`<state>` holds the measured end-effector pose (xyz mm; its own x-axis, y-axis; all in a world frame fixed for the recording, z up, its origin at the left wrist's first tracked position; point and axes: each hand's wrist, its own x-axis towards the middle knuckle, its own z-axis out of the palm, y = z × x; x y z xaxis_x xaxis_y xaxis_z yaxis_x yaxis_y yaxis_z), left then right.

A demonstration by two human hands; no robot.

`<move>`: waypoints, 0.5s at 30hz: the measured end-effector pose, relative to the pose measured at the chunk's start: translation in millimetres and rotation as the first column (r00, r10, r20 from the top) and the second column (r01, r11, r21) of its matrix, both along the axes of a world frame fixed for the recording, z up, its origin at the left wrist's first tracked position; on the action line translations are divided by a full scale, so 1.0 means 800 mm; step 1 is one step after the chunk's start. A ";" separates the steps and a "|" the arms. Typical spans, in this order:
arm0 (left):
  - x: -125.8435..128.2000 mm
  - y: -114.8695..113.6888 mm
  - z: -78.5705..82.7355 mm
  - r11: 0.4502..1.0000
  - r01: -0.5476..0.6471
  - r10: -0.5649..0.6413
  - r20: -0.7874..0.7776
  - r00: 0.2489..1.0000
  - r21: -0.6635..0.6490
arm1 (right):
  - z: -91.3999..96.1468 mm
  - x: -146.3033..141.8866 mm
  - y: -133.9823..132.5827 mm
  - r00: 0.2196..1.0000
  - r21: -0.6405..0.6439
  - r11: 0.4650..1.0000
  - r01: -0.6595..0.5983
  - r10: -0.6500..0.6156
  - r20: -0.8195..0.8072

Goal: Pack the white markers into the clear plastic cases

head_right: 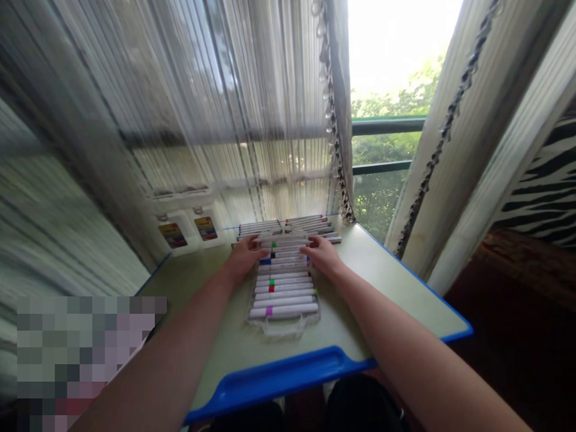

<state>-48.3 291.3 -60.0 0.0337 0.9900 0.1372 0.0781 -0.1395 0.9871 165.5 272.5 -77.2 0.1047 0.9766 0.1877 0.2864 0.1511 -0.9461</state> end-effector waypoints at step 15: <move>-0.007 -0.037 0.040 0.985 0.146 -0.130 -0.153 0.980 0.092 | 0.031 0.014 -0.027 0.965 0.016 0.973 -0.229 0.229 -0.130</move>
